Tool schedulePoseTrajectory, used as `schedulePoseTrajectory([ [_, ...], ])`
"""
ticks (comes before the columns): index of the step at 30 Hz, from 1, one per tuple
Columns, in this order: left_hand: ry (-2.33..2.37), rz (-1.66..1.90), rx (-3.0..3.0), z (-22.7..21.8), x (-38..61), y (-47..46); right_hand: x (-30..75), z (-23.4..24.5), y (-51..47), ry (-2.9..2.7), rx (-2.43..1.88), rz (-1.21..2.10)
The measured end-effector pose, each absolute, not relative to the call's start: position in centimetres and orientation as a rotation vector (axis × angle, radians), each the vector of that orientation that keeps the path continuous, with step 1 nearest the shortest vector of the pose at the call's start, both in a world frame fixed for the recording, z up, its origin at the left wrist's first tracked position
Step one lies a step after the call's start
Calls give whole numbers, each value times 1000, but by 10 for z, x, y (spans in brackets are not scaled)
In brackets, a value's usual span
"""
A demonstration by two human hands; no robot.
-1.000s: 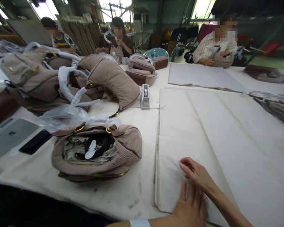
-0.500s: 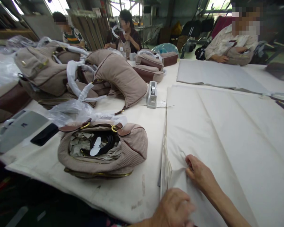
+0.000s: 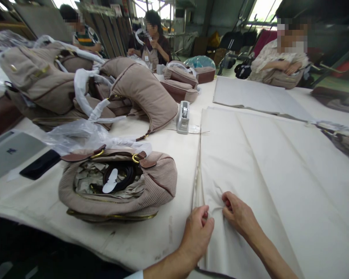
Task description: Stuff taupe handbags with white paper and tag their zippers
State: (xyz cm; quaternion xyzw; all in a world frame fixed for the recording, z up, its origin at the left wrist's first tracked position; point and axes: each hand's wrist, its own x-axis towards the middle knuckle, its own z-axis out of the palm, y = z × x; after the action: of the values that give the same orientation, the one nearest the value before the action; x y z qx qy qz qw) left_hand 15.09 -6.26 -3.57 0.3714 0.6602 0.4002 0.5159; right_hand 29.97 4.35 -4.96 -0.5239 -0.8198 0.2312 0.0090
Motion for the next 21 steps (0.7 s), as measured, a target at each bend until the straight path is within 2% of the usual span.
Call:
schedulePoseTrajectory([
  [5,1463,968,1313,-41,182,-41,292,-32,51,-2440,-1738,976],
  [9,1265,967,1647,-52,194,-39,271,-22,52,-2554,-1787,815],
  [12,988,966,1819,-55,182,-50,267,-20,54,-2521,-1715,834],
  [14,1070,1098,1610,-52,165,-52,273,-17,53,-2458,-1651,896],
  [16,1324,1210,973,-45,147,-43,279,-14,43,-2412,-1558,1016],
  [17,1279,1198,705,-40,139,-35,280,-13,34,-2410,-1501,1096],
  [21,914,848,307,-15,125,7,268,-13,-12,-2493,-1116,1467],
])
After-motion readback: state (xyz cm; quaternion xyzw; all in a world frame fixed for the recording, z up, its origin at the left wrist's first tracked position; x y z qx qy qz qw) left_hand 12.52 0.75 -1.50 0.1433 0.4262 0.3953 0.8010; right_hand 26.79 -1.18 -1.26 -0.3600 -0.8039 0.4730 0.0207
